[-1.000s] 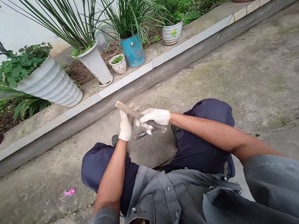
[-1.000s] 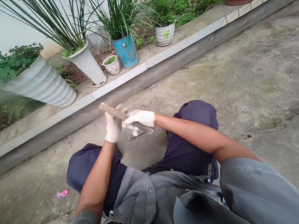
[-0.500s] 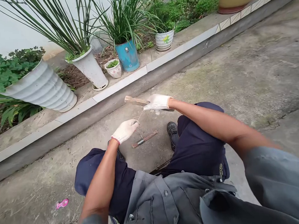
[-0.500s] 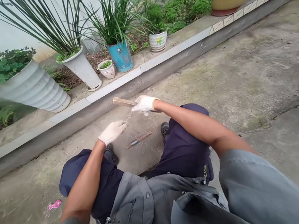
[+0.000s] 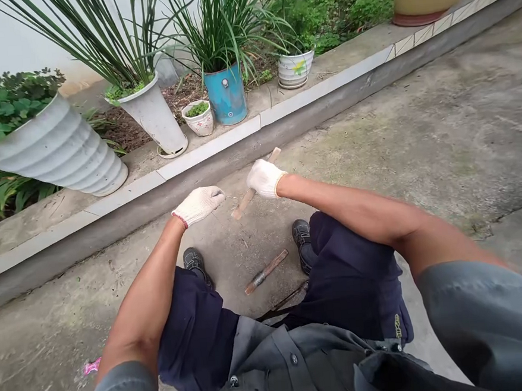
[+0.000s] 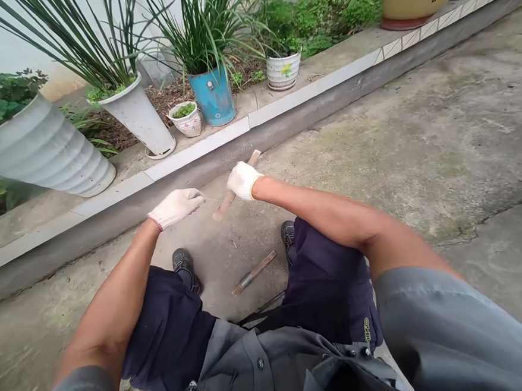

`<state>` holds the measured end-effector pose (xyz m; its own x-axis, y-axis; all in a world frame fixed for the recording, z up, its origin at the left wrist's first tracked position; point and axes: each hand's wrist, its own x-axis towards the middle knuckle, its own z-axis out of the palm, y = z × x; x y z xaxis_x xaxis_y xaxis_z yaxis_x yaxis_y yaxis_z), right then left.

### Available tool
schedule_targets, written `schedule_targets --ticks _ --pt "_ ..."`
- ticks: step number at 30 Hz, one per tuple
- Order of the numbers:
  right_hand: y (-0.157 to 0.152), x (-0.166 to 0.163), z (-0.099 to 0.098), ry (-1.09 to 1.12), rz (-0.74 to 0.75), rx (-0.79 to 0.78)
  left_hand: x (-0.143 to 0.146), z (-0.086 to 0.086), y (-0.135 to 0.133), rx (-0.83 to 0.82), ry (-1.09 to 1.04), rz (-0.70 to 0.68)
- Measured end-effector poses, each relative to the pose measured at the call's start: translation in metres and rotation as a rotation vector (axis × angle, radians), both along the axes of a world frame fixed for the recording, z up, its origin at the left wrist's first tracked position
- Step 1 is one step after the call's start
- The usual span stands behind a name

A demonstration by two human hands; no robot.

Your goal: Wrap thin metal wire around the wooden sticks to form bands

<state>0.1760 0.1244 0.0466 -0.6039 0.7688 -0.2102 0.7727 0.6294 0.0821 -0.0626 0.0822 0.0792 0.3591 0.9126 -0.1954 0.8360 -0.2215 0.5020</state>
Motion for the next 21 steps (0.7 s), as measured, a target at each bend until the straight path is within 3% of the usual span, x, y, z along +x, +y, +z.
schedule_targets --ticks 3,5,9,12,15,17,21 --pt "0.001 0.004 0.0 0.093 0.11 -0.211 -0.004 -0.014 0.011 -0.018 -0.061 0.061" --pt "0.001 0.004 0.003 0.191 0.105 -0.288 -0.003 -0.025 0.015 -0.055 -0.165 0.076" --pt "0.012 0.002 0.004 0.355 -0.05 -0.206 0.01 -0.047 0.013 -0.239 -0.475 0.123" --pt "0.03 0.006 0.0 0.352 -0.257 -0.113 0.025 -0.056 0.006 -0.412 -0.552 0.132" --pt "0.048 0.014 -0.006 0.279 -0.348 -0.019 0.035 -0.054 0.001 -0.507 -0.576 0.071" --pt "0.054 0.016 -0.012 0.172 -0.346 0.011 0.036 -0.049 0.002 -0.484 -0.516 0.035" --pt "0.049 0.008 -0.025 -0.03 -0.293 -0.002 0.029 -0.04 0.012 -0.272 -0.264 0.007"
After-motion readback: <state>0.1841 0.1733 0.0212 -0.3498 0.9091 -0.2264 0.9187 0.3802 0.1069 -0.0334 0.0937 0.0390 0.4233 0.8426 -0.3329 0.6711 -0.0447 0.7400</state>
